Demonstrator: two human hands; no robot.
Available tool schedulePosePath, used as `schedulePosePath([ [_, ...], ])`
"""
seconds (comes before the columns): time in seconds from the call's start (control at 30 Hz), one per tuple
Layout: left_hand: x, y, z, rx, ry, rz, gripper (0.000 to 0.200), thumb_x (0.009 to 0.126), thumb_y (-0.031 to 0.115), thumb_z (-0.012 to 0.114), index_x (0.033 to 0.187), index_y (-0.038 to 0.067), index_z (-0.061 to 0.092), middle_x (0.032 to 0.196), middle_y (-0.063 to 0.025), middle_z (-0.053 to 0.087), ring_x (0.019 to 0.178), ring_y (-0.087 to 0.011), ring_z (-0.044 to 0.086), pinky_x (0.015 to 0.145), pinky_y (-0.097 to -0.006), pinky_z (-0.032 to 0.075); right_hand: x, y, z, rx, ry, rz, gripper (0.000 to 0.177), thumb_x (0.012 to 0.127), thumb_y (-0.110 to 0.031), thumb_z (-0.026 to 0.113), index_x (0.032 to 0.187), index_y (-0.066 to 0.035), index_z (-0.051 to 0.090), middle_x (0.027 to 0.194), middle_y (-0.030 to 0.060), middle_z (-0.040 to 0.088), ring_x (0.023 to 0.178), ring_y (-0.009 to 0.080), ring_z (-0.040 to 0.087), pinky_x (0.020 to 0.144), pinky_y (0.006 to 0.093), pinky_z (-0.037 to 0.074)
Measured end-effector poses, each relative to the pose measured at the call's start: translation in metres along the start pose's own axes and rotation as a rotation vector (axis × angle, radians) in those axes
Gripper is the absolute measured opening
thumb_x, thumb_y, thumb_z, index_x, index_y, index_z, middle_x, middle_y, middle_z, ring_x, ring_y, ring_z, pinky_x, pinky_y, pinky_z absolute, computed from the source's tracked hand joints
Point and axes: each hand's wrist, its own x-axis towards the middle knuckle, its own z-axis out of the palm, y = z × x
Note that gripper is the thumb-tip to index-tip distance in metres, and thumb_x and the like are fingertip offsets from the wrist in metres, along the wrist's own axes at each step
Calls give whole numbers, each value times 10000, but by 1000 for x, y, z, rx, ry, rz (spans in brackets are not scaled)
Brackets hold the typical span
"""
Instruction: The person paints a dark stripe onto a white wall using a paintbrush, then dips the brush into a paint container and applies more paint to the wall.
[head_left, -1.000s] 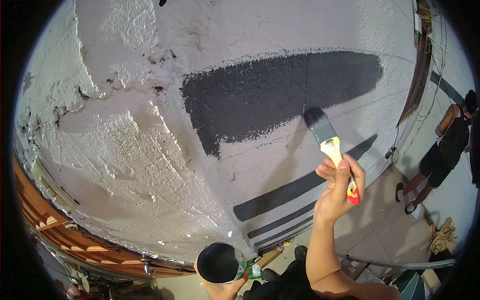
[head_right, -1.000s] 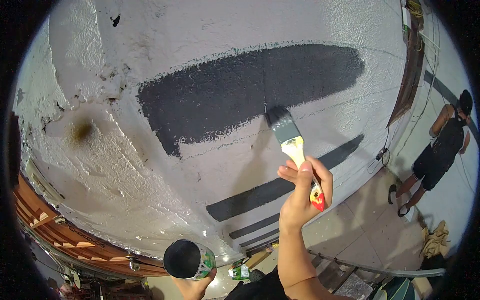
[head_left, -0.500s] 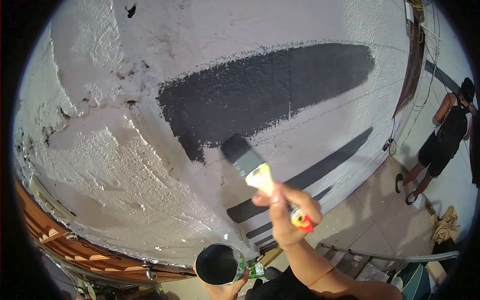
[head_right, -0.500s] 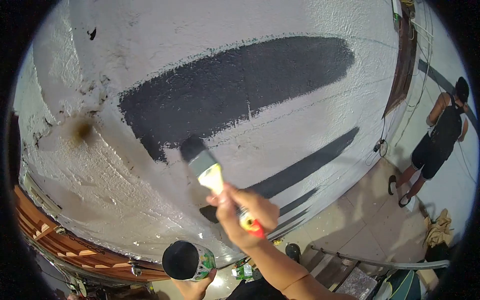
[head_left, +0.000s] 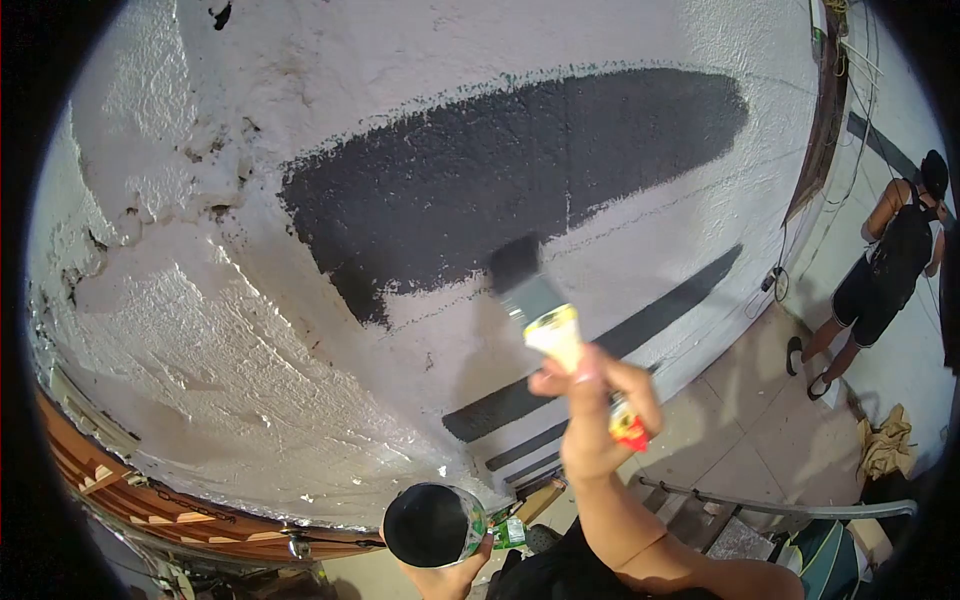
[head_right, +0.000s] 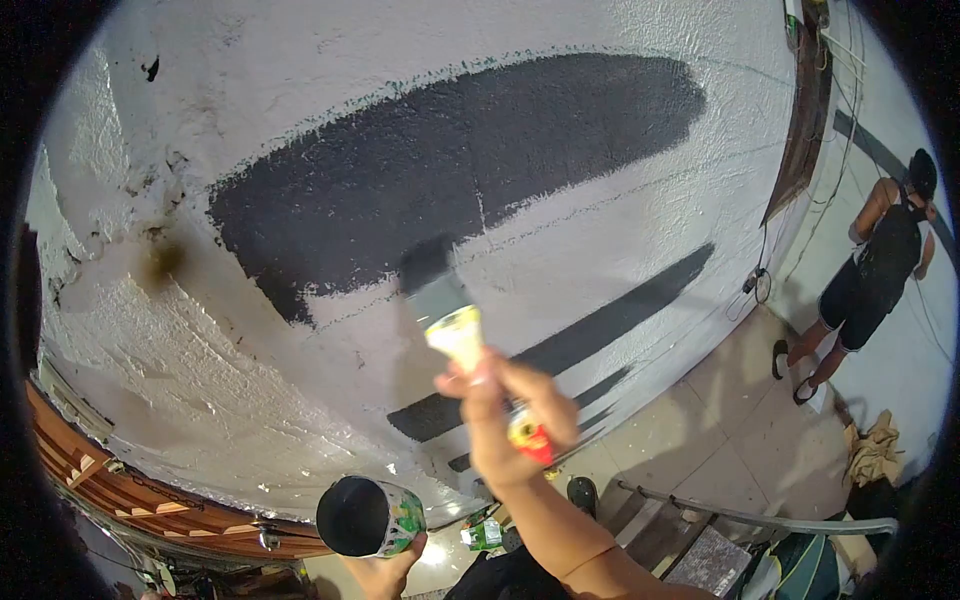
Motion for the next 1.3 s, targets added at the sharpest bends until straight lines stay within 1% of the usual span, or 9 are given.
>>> schedulePosePath([
  [0.2, 6, 10, 12, -62, 1, 72, 848, 531, 18, 868, 1288, -27, 490, 1152, -132, 623, 1032, -240, 628, 941, -393, 511, -8, -13, 8, -142, -252, -40, 201, 986, -133, 583, 1080, 45, 576, 803, 217, 717, 640, 241, 722, 654, 379, 600],
  [0.4, 2, 8, 11, -62, 34, 12, 870, 515, 3, 869, 1296, -21, 489, 1158, -134, 626, 1034, -256, 632, 954, -399, 507, 26, 7, -16, -14, 275, 36, 167, 960, -32, 598, 1062, 101, 597, 852, 241, 695, 671, 269, 724, 686, 376, 622],
  [0.5, 2, 6, 12, -62, 62, 10, 888, 500, 0, 876, 1298, -17, 489, 1162, -135, 626, 1036, -260, 633, 966, -407, 502, 36, 2, -20, -72, 354, 123, 199, 965, -47, 599, 1086, 109, 574, 847, 267, 684, 671, 274, 722, 697, 380, 620],
  [0.63, 2, 3, 11, -31, 73, 37, 893, 497, 5, 880, 1300, -15, 491, 1177, -135, 620, 1052, -261, 626, 971, -407, 501, 9, 3, -6, -39, 161, 11, 179, 963, -88, 592, 1026, 79, 577, 814, 241, 688, 618, 248, 707, 581, 341, 610],
  [0.8, 3, 6, 11, 8, 31, 7, 895, 504, 10, 880, 1306, -10, 485, 1188, -134, 613, 1065, -259, 620, 970, -400, 500, -15, -18, 13, -60, -166, 74, 178, 974, -90, 586, 1057, 66, 587, 827, 248, 698, 667, 248, 718, 669, 403, 609],
  [0.93, 3, 7, 14, -4, 57, 48, 883, 510, 9, 878, 1302, -8, 488, 1176, -130, 615, 1053, -254, 621, 962, -394, 503, -6, -3, 0, -60, -44, 25, 187, 978, -103, 582, 1056, 66, 595, 818, 244, 697, 630, 242, 709, 642, 388, 594],
  [0.97, 2, 6, 14, -6, 71, 61, 880, 512, 8, 878, 1300, -9, 489, 1173, -129, 615, 1049, -253, 621, 960, -393, 504, 0, -3, -6, 11, 24, 71, 176, 957, -17, 581, 1083, 103, 610, 879, 235, 712, 757, 275, 744, 692, 360, 618],
  [1.13, 2, 8, 15, -82, 41, -33, 875, 520, 23, 885, 1298, -14, 488, 1175, -132, 611, 1040, -254, 622, 953, -395, 504, 30, 6, -25, -97, 337, 94, 147, 950, -7, 582, 1031, 116, 593, 921, 259, 680, 660, 269, 720, 646, 353, 627],
  [1.3, 4, 13, 15, -7, 19, -23, 852, 533, 40, 885, 1291, -19, 501, 1168, -130, 617, 1039, -249, 622, 945, -395, 506, 20, 0, -17, -71, 245, 61, 163, 955, -9, 581, 1062, 114, 589, 867, 252, 695, 673, 264, 727, 666, 353, 624],
])
